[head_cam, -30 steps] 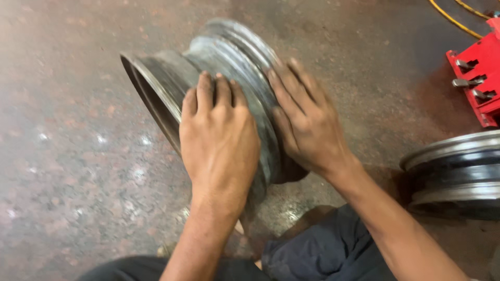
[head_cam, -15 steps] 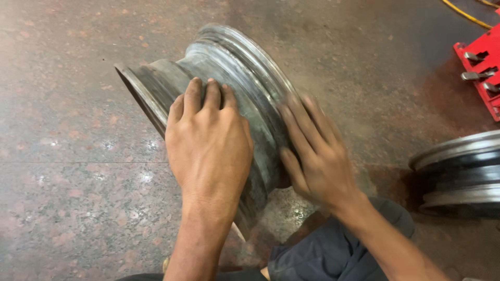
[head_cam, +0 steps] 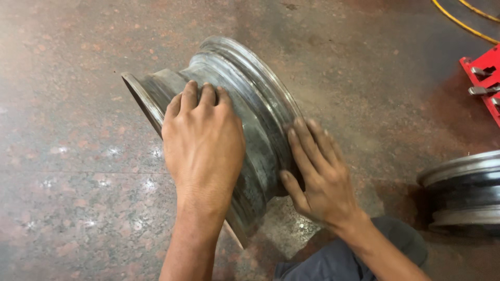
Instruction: The person is sanding a metal wheel rim using a sanding block. They hold the rim with one hand and rub the sanding block against the curved surfaces and edges with the other hand, rotating the rim to access different areas.
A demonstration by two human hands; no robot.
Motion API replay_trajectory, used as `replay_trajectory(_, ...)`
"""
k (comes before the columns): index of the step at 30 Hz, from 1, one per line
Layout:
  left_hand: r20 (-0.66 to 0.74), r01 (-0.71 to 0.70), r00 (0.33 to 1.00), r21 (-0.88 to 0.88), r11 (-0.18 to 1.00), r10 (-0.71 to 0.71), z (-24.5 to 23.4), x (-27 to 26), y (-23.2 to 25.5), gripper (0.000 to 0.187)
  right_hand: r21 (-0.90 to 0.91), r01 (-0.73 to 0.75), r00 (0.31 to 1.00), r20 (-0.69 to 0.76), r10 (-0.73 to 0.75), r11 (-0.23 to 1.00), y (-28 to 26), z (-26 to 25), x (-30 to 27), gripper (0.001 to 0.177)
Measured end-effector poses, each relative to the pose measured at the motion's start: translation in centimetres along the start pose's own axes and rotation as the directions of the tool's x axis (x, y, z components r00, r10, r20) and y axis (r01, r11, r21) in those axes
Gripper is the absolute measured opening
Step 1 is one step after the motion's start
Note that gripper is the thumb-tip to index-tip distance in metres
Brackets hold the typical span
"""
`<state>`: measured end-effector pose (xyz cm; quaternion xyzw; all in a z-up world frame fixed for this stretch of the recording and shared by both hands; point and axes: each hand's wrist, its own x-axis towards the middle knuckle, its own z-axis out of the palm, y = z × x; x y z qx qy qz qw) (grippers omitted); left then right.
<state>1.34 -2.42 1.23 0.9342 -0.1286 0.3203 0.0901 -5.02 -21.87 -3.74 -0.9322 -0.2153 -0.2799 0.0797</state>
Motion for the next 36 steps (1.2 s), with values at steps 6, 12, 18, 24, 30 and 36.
replay_trajectory(6, 0.080, 0.016, 0.997, -0.028, 0.999, -0.013, -0.3, 0.2, -0.1, 0.024, -0.087, -0.007, 0.999, 0.044, 0.011, 0.996, 1.0, 1.4, 5.7, 0.064)
replay_trajectory(12, 0.034, 0.000, 0.999, 0.057, 0.998, -0.002, 0.5, 0.3, 0.1, 0.026, -0.247, -0.048, 0.998, 0.018, 0.054, 0.968, -0.6, -0.1, 1.1, 0.064)
replay_trajectory(18, 0.009, 0.007, 1.000, -0.027, 1.000, -0.007, -0.4, -0.5, 0.9, 0.030, -0.167, 0.018, 1.000, 0.013, -0.016, 0.986, 1.4, 1.1, 6.9, 0.048)
replay_trajectory(24, -0.010, -0.007, 1.000, 0.001, 1.000, 0.007, -0.2, -0.6, 1.2, 0.035, -0.224, -0.008, 0.999, -0.045, -0.002, 0.975, 0.0, -0.6, 2.8, 0.050)
replay_trajectory(30, 0.057, 0.004, 0.998, -0.028, 1.000, -0.003, -0.7, -0.7, 1.2, 0.036, -0.231, 0.060, 0.997, -0.025, -0.067, 0.971, 1.1, 0.9, 6.7, 0.046)
replay_trajectory(36, 0.039, 0.017, 0.999, 0.042, 0.999, -0.019, 0.2, -0.7, 0.9, 0.035, -0.247, 0.074, 0.997, -0.017, -0.081, 0.966, 0.5, -0.6, 2.9, 0.048)
